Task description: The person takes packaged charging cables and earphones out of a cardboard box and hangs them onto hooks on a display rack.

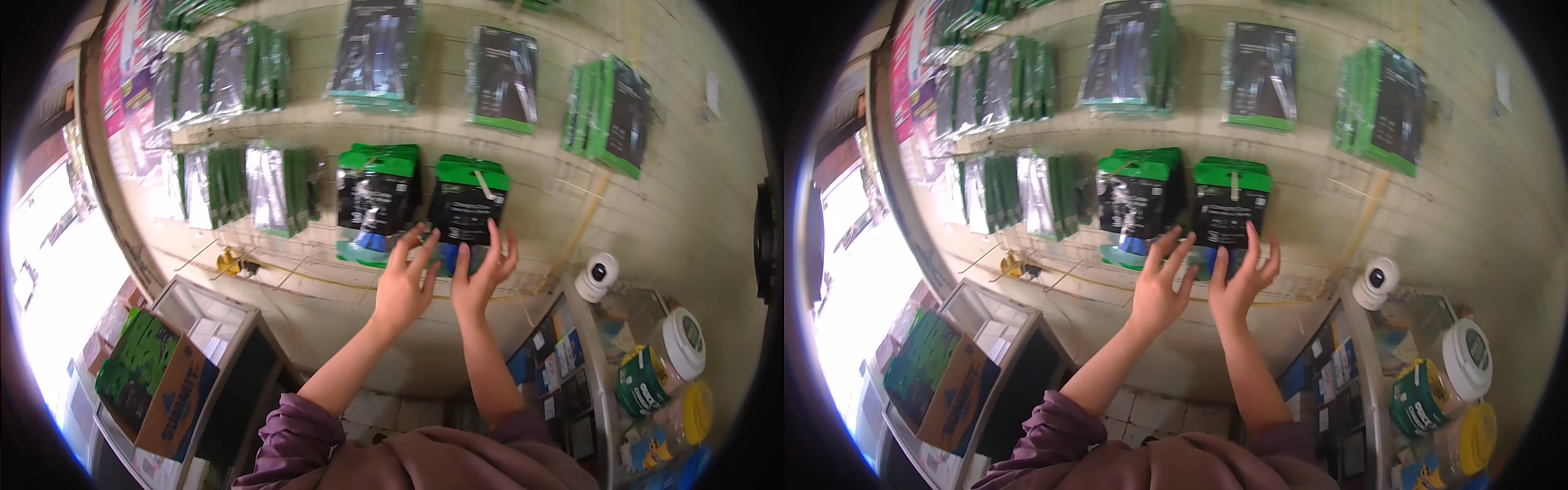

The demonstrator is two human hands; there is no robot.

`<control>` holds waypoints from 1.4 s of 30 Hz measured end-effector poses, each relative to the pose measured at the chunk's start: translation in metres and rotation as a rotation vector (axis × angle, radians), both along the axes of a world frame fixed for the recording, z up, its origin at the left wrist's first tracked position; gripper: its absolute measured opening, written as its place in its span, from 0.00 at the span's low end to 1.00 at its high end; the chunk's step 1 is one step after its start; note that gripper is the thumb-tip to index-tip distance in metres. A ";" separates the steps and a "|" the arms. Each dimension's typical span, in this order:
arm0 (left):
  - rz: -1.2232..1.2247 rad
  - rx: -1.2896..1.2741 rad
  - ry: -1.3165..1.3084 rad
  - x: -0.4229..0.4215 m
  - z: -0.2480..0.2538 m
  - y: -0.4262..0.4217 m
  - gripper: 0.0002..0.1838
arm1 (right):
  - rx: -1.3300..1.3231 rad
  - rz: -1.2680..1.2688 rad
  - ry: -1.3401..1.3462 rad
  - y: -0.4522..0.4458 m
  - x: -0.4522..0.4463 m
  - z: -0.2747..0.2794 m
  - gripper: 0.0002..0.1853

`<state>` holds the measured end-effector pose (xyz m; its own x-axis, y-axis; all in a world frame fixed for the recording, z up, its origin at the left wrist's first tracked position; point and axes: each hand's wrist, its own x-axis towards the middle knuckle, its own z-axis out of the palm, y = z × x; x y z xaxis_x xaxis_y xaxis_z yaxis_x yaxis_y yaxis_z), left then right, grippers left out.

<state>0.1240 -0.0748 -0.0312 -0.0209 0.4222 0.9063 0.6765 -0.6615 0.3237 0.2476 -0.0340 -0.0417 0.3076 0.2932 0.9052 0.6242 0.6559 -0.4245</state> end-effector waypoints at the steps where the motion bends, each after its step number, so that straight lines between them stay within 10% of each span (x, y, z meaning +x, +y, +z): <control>1: 0.025 0.020 0.014 -0.010 -0.005 -0.010 0.26 | 0.047 0.037 0.037 -0.013 -0.013 -0.001 0.26; 16: 0.948 -0.189 -0.522 -0.334 -0.093 -0.299 0.08 | -0.044 1.215 -0.423 -0.173 -0.361 -0.072 0.16; 22: 1.276 -0.698 -0.666 -0.404 -0.107 -0.418 0.22 | -0.109 1.518 -0.686 -0.257 -0.480 -0.084 0.17; 26: 1.221 -0.996 -0.780 -0.432 -0.117 -0.452 0.50 | -0.187 1.618 -0.932 -0.289 -0.538 -0.105 0.21; 32: 1.073 -0.753 -0.995 -0.487 -0.184 -0.446 0.53 | -0.641 1.587 -1.612 -0.302 -0.624 -0.131 0.51; 37: 0.740 -0.401 -1.363 -0.472 -0.148 -0.439 0.53 | -0.713 1.570 -1.610 -0.304 -0.643 -0.138 0.55; 42: 0.991 -0.592 -1.154 -0.471 -0.165 -0.442 0.56 | -0.759 1.652 -1.502 -0.299 -0.641 -0.142 0.58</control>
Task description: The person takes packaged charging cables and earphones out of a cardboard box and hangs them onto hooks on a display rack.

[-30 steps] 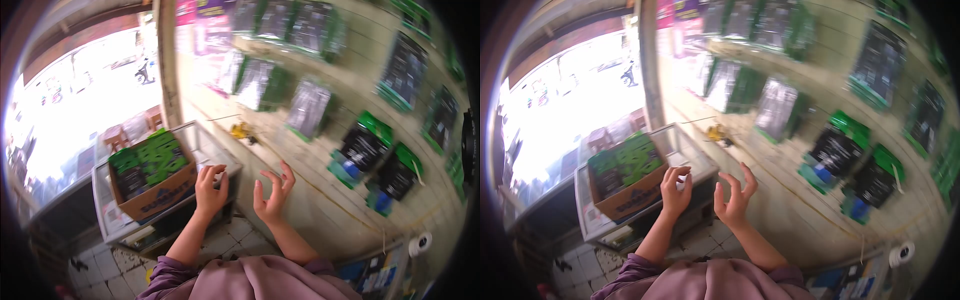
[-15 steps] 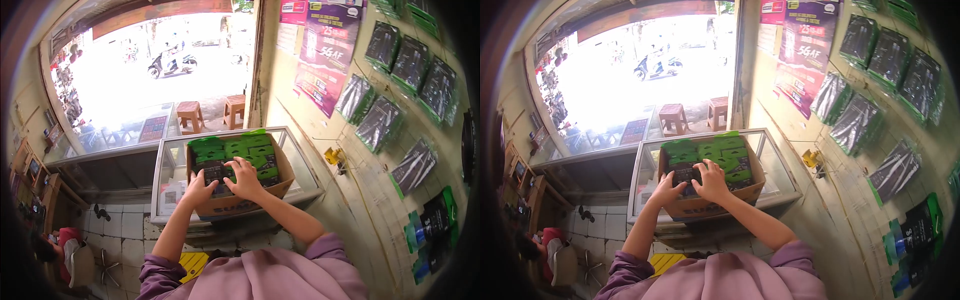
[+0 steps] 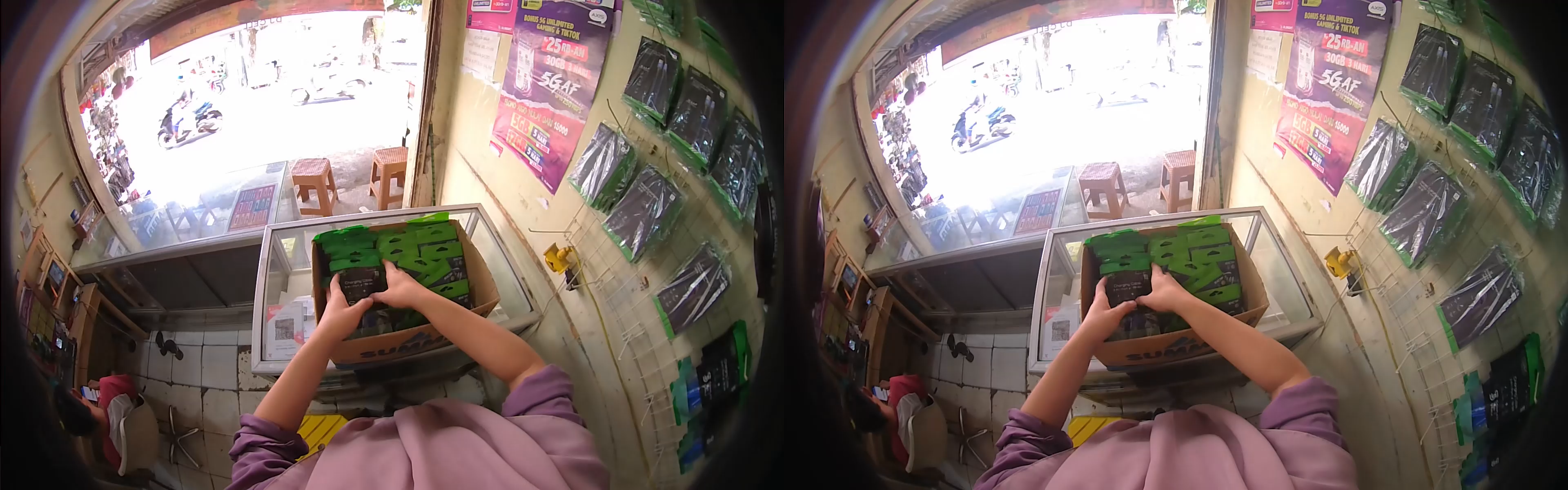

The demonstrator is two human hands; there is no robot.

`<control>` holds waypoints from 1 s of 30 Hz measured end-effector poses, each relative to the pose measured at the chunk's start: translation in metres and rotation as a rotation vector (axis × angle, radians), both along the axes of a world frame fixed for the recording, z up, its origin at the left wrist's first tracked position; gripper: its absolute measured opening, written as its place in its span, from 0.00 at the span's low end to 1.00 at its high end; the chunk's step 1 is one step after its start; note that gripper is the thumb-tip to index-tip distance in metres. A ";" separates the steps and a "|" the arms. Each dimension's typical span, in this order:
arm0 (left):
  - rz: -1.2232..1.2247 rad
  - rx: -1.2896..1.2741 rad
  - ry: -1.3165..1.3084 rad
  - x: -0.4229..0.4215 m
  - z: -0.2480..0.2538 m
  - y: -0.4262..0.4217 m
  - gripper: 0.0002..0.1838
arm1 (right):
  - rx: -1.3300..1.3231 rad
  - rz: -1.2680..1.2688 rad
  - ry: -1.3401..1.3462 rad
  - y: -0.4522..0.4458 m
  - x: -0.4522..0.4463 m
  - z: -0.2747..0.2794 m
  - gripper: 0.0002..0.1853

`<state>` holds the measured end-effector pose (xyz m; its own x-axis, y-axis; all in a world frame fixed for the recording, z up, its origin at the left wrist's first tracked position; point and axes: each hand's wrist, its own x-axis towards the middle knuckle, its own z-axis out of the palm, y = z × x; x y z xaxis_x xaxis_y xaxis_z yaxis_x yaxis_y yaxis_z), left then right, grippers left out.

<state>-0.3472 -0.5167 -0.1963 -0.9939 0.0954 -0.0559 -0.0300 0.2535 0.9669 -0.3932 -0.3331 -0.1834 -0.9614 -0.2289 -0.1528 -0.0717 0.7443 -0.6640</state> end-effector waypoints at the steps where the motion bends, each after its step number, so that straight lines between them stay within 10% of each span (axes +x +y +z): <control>1: 0.031 -0.267 0.090 0.006 0.007 0.002 0.58 | -0.016 0.024 0.047 0.004 -0.003 -0.004 0.58; 9: 0.018 -0.291 0.055 0.016 0.024 0.000 0.62 | 0.087 -0.162 0.007 0.003 0.008 0.025 0.53; 15: 0.059 -0.245 0.201 0.016 0.014 0.001 0.58 | -0.131 -0.141 0.000 0.014 0.005 0.014 0.27; 23: 0.186 0.325 0.463 0.028 0.042 0.007 0.28 | -1.081 0.003 0.177 0.010 0.019 0.027 0.09; 30: -0.016 0.371 0.451 0.044 0.088 0.040 0.11 | -1.119 -0.054 0.378 0.047 0.082 0.120 0.12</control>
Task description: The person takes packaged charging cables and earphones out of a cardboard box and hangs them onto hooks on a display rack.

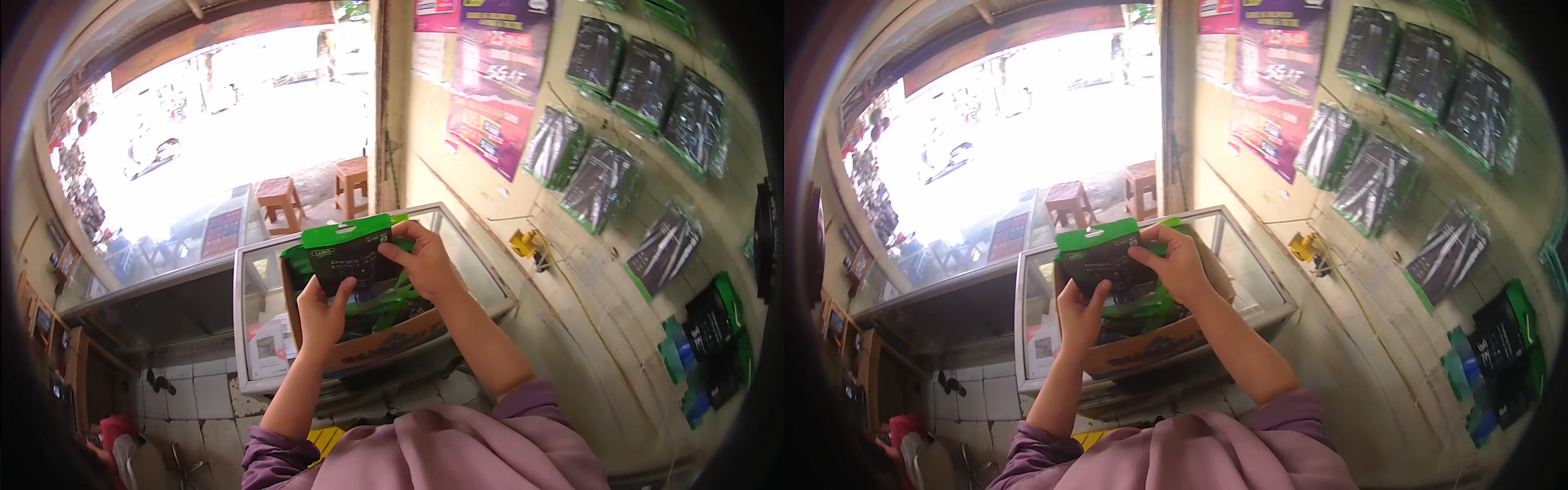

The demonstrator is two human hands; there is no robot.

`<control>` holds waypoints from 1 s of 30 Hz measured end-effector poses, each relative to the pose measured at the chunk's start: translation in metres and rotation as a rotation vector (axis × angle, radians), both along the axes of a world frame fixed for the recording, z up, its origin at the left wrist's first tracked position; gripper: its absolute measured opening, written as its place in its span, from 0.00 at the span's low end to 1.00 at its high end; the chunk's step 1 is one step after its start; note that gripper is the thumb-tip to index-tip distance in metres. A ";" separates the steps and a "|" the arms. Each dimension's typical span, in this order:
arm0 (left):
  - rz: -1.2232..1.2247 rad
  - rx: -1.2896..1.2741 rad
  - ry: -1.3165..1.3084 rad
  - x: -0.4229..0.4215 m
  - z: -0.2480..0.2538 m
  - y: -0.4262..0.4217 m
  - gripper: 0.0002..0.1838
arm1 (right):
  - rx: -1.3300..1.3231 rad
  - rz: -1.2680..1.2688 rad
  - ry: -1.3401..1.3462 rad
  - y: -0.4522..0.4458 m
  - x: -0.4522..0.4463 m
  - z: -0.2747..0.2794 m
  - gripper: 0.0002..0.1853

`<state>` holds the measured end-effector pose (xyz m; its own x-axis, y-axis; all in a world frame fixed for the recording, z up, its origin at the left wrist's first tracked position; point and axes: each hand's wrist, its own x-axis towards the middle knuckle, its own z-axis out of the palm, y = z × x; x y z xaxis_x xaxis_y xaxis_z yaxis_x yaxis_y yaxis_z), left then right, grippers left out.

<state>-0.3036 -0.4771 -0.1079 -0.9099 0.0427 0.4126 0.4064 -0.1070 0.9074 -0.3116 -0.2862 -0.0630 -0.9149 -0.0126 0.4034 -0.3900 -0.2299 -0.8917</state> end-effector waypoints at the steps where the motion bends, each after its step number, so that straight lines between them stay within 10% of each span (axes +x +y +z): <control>1: -0.066 0.071 0.032 0.003 0.006 0.009 0.10 | 0.001 -0.027 0.002 0.006 0.017 0.013 0.12; 8: -0.330 0.299 0.121 0.065 0.034 0.096 0.17 | 0.096 -0.281 0.254 0.059 0.142 0.036 0.39; 22: -1.051 0.272 0.060 0.293 0.046 0.264 0.24 | 0.051 -1.093 0.146 0.145 0.445 -0.005 0.31; 30: -1.147 0.449 0.385 0.395 0.042 0.317 0.47 | 0.265 -1.407 0.419 0.150 0.551 0.008 0.37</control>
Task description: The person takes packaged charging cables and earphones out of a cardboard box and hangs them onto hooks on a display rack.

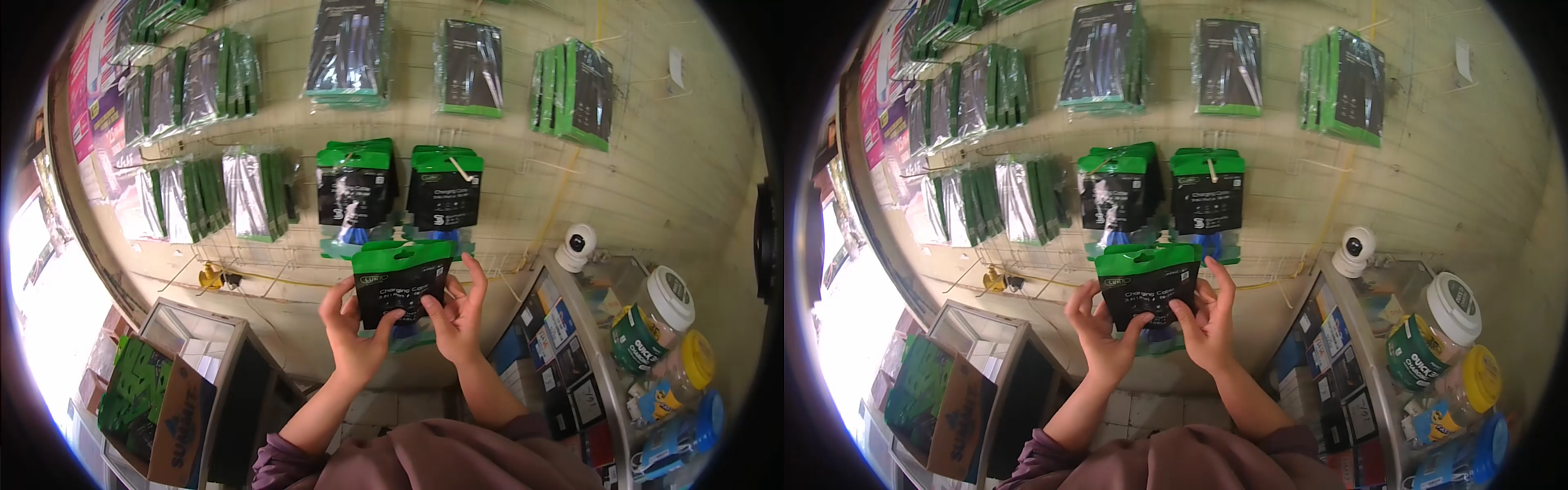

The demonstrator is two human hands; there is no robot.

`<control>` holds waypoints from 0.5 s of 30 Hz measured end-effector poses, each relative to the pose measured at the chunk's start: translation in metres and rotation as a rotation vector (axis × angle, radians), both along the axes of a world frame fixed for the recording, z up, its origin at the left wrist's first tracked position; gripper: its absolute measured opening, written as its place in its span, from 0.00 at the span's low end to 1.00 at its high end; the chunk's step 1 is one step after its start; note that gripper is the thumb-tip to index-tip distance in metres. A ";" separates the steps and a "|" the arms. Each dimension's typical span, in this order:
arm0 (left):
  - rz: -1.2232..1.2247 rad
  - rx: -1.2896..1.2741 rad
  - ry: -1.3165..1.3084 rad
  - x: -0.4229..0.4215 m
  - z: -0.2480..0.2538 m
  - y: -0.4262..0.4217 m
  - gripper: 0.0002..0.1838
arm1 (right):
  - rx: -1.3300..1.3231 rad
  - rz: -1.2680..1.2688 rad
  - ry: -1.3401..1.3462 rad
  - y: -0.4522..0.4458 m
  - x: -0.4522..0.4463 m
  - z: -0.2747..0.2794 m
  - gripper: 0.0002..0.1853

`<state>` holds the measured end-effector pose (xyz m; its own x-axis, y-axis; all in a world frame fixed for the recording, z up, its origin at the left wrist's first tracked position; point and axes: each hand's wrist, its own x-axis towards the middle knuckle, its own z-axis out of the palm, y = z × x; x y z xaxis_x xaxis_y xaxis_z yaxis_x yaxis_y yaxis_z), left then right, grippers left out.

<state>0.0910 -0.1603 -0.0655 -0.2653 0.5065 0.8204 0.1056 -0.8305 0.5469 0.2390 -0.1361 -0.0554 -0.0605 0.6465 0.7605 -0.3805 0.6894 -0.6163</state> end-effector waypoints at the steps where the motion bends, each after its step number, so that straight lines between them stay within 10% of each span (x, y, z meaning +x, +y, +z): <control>1: 0.081 0.052 0.123 0.007 0.002 0.006 0.47 | 0.043 -0.048 -0.026 0.001 0.011 0.002 0.36; 15: 0.411 0.145 0.563 0.046 0.089 0.028 0.45 | 0.259 -0.321 -0.251 0.018 0.063 0.067 0.35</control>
<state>0.1369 -0.1322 0.0231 0.0723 0.3316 0.9406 0.6595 -0.7234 0.2044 0.3024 -0.1177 0.0118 -0.0909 0.4535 0.8866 0.0154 0.8908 -0.4541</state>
